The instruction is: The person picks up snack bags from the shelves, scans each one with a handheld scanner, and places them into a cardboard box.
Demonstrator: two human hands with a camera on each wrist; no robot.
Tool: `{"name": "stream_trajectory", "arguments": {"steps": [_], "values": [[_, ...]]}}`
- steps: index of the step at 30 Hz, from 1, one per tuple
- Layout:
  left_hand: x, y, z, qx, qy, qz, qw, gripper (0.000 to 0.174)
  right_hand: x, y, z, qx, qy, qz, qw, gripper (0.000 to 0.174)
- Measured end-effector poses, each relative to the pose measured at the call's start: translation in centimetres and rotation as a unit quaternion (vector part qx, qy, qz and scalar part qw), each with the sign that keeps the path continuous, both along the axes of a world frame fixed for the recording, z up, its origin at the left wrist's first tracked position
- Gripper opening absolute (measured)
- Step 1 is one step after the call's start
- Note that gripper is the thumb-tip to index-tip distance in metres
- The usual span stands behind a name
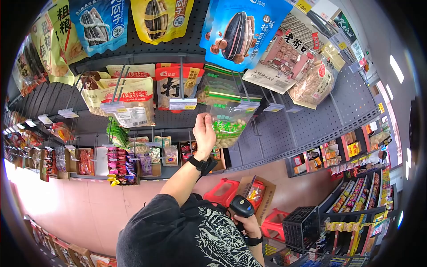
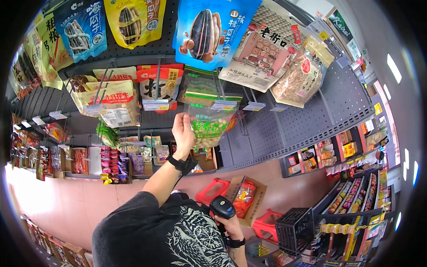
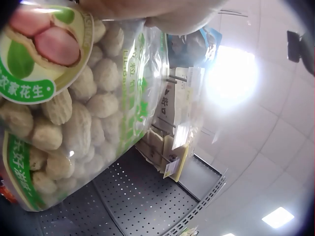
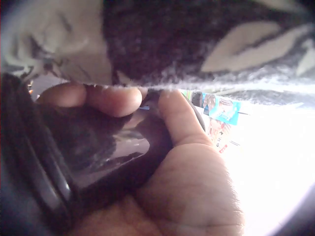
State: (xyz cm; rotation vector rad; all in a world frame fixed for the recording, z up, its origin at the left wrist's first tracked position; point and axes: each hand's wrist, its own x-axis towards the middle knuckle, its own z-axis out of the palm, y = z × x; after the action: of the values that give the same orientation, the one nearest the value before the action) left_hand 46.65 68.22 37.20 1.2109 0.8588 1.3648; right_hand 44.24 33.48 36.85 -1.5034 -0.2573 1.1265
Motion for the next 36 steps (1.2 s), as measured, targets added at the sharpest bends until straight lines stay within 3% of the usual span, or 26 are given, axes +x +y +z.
{"name": "stream_trajectory", "arguments": {"steps": [9, 12, 15, 18, 20, 22, 24, 26, 27, 30, 31, 36], "values": [[3.4, 4.0, -0.9, 0.019, -0.031, 0.032, 0.999, 0.018, -0.2, 0.3, 0.2, -0.008, -0.005, 0.001, 1.000, 0.024], [5.6, 6.7, -0.8, 0.018, 0.005, 0.090, 0.996, 0.020, -0.2, 0.1, -0.3, -0.011, -0.009, 0.000, 1.000, 0.023], [6.1, 8.4, -0.5, 0.009, 0.016, 0.081, 0.997, 0.022, -0.3, 0.0, -0.5, -0.011, 0.002, -0.016, 1.000, 0.023], [5.1, 8.8, -1.7, 0.043, 0.007, 0.038, 0.998, 0.023, -0.4, 0.1, -0.3, -0.007, 0.004, -0.020, 1.000, 0.023], [4.0, 9.4, -4.8, 0.079, 0.049, 0.019, 0.996, 0.020, -0.2, 0.4, -0.2, 0.006, 0.008, -0.012, 1.000, 0.024], [0.6, 7.7, -3.9, 0.075, 0.102, 0.039, 0.991, 0.017, -0.1, 0.6, 0.0, 0.019, 0.012, -0.002, 1.000, 0.024], [-2.1, 7.2, -3.7, 0.127, 0.119, 0.128, 0.976, 0.024, 0.0, 0.8, 0.1, 0.003, -0.006, 0.017, 1.000, 0.027], [-4.2, 7.3, -2.4, 0.078, 0.187, 0.162, 0.966, 0.037, 0.2, 1.1, 0.0, 0.023, 0.002, 0.024, 0.999, 0.026], [-4.6, 8.4, -3.4, 0.117, 0.215, 0.173, 0.954, 0.051, 0.4, 1.2, -0.4, 0.028, 0.001, 0.038, 0.999, 0.025], [-4.1, 10.4, -4.1, 0.194, 0.244, 0.248, 0.917, 0.062, 0.7, 1.7, -0.4, 0.026, -0.008, 0.069, 0.997, 0.025], [-4.0, 10.9, -4.5, 0.178, 0.243, 0.235, 0.924, 0.071, 0.7, 1.9, -0.5, 0.010, -0.008, 0.068, 0.998, 0.025], [-4.1, 13.1, -6.3, 0.140, 0.264, 0.266, 0.916, 0.074, 0.7, 1.7, -1.0, 0.017, 0.002, 0.051, 0.999, 0.021]]}}
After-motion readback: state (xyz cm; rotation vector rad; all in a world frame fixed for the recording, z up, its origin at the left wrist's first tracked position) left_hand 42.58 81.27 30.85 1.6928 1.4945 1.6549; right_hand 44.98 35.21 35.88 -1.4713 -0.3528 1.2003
